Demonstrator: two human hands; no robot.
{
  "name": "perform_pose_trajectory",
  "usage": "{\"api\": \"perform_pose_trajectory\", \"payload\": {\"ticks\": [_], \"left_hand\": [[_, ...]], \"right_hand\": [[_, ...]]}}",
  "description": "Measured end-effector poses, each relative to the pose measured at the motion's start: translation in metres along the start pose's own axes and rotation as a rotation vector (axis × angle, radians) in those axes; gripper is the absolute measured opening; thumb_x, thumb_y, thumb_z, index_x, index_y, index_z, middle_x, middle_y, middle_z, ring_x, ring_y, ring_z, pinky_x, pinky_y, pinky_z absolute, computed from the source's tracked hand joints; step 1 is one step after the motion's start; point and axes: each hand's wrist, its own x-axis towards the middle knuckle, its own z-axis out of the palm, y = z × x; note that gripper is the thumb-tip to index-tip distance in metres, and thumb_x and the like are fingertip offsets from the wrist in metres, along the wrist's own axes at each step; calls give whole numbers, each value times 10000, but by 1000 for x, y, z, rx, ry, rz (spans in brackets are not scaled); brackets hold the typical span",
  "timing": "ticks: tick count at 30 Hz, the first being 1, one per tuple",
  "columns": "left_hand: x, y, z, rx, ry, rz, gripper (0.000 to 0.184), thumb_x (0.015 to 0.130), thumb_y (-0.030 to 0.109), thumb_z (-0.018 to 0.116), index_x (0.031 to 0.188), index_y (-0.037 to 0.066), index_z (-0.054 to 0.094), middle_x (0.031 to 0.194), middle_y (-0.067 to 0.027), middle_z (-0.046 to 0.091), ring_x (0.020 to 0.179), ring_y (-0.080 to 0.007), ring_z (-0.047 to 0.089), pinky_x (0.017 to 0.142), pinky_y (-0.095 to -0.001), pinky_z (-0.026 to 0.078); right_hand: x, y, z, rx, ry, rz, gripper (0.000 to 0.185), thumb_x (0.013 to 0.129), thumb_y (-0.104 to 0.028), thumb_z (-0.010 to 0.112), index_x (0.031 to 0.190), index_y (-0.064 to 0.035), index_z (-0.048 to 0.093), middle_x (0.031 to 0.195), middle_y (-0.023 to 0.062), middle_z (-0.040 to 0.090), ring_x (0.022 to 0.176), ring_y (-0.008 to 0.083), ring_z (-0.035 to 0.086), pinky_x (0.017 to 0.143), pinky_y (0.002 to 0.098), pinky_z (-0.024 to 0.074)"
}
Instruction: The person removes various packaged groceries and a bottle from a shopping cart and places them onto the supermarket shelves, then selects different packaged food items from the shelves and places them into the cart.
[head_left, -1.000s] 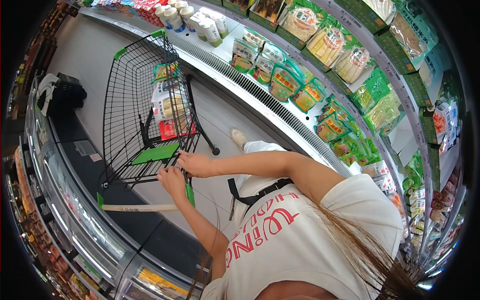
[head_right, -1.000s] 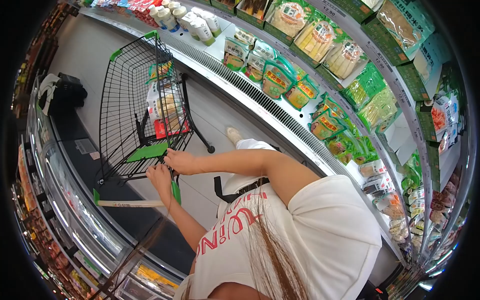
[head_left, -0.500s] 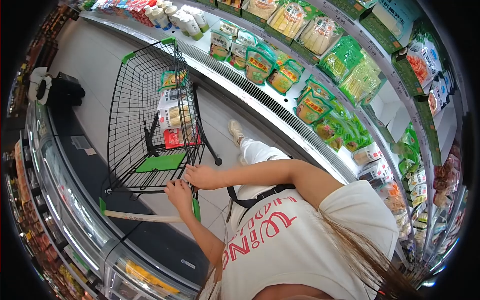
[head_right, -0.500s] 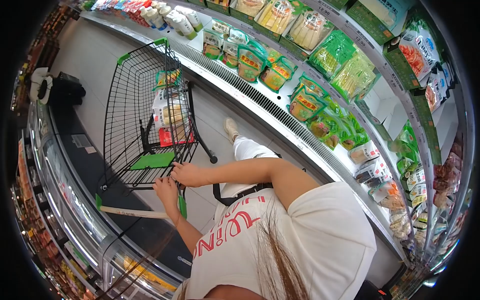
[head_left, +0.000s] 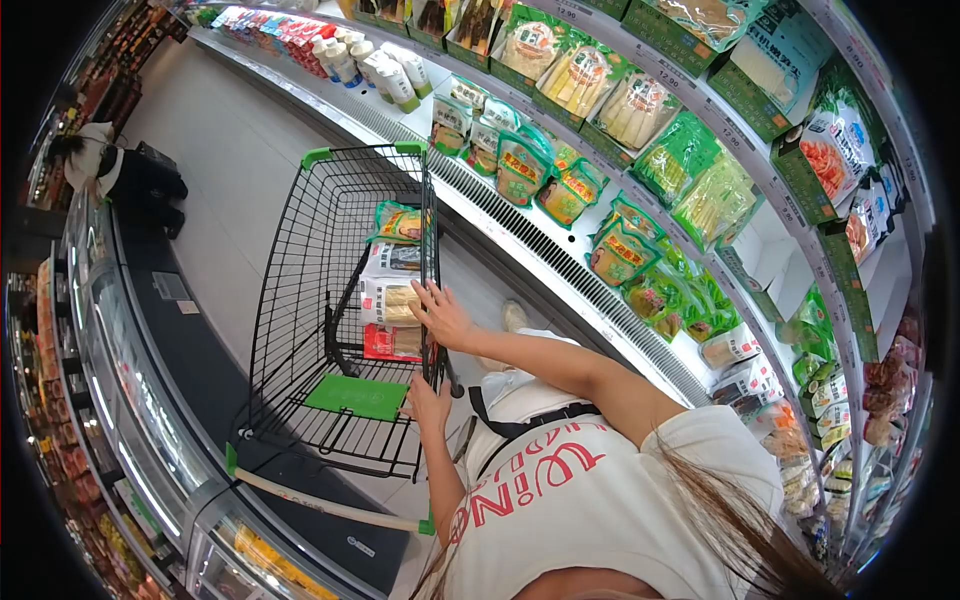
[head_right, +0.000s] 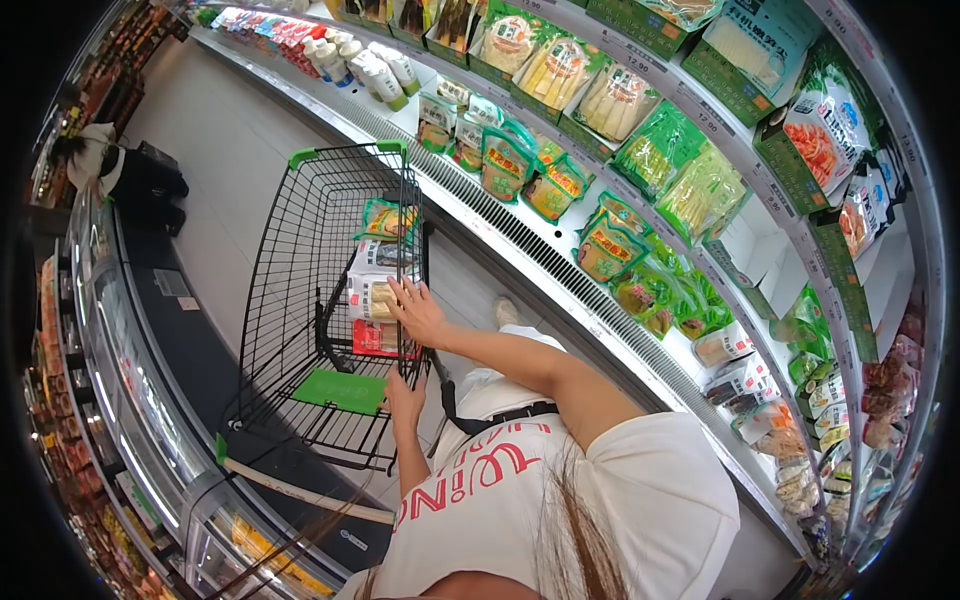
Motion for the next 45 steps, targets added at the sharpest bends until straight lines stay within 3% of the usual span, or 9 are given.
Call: {"api": "perform_pose_trajectory", "payload": {"ticks": [4,10,12,17,26,30,33,36,45], "left_hand": [[11,-12,6,-65,-130,51,544,821,312,642,1271,46,488,1154,-194,570,1015,-375,568,935,-496,407],[13,3,5,-580,-469,-9,588,830,262,670,1289,-40,460,1100,-174,618,1032,-236,585,889,-328,439],[17,-8,25,-521,-507,-28,579,833,236,650,1300,-40,450,1134,-183,607,1045,-245,580,905,-328,433],[17,4,18,-212,-664,-87,662,749,193,657,1316,-54,420,1203,-280,552,1153,-378,526,978,-374,401],[107,7,10,-764,-826,-241,489,807,78,577,1284,29,482,1183,-129,578,1023,-196,570,874,-331,456],[211,30,83,-1510,-436,-399,330,876,119,502,1194,35,472,1111,-105,567,985,-217,569,842,-378,494],[275,9,202,-2100,-720,-583,296,911,149,494,1172,12,457,1121,-154,537,989,-275,554,894,-416,483],[277,73,176,-2217,-384,-1089,252,941,160,481,1125,-13,472,1139,-184,513,1020,-323,540,914,-439,479],[273,58,203,-2520,-208,-1226,263,987,149,376,1177,-30,415,1167,-206,474,1139,-377,486,972,-509,451]], "right_hand": [[-18,20,11,-28,30,-173,753,703,-293,725,1366,-144,402,1474,313,148,1207,460,423,1056,505,289],[-45,20,17,-161,-142,-367,655,779,-320,639,1363,-155,392,1463,310,180,1095,519,502,996,589,325],[-47,20,25,-175,-193,-427,606,815,-305,595,1366,-157,388,1434,305,262,958,507,587,862,653,396],[-39,26,8,57,-438,-360,455,814,-251,608,1211,-68,478,1275,283,473,859,370,657,700,492,516],[2,50,-25,230,-643,-298,228,704,-13,580,931,-3,606,779,180,652,782,351,653,657,425,527],[61,72,-21,400,-661,-154,296,703,-74,600,986,9,611,807,215,641,811,383,635,733,464,507],[112,114,65,319,-487,82,394,703,-59,591,1087,26,578,905,236,625,882,372,632,744,436,517],[162,142,104,236,-472,282,465,722,-98,608,1146,58,500,1069,272,572,973,391,603,797,425,512],[238,194,203,528,-397,591,599,725,-163,659,1196,105,402,1189,315,517,1107,427,528,940,402,451]]}}
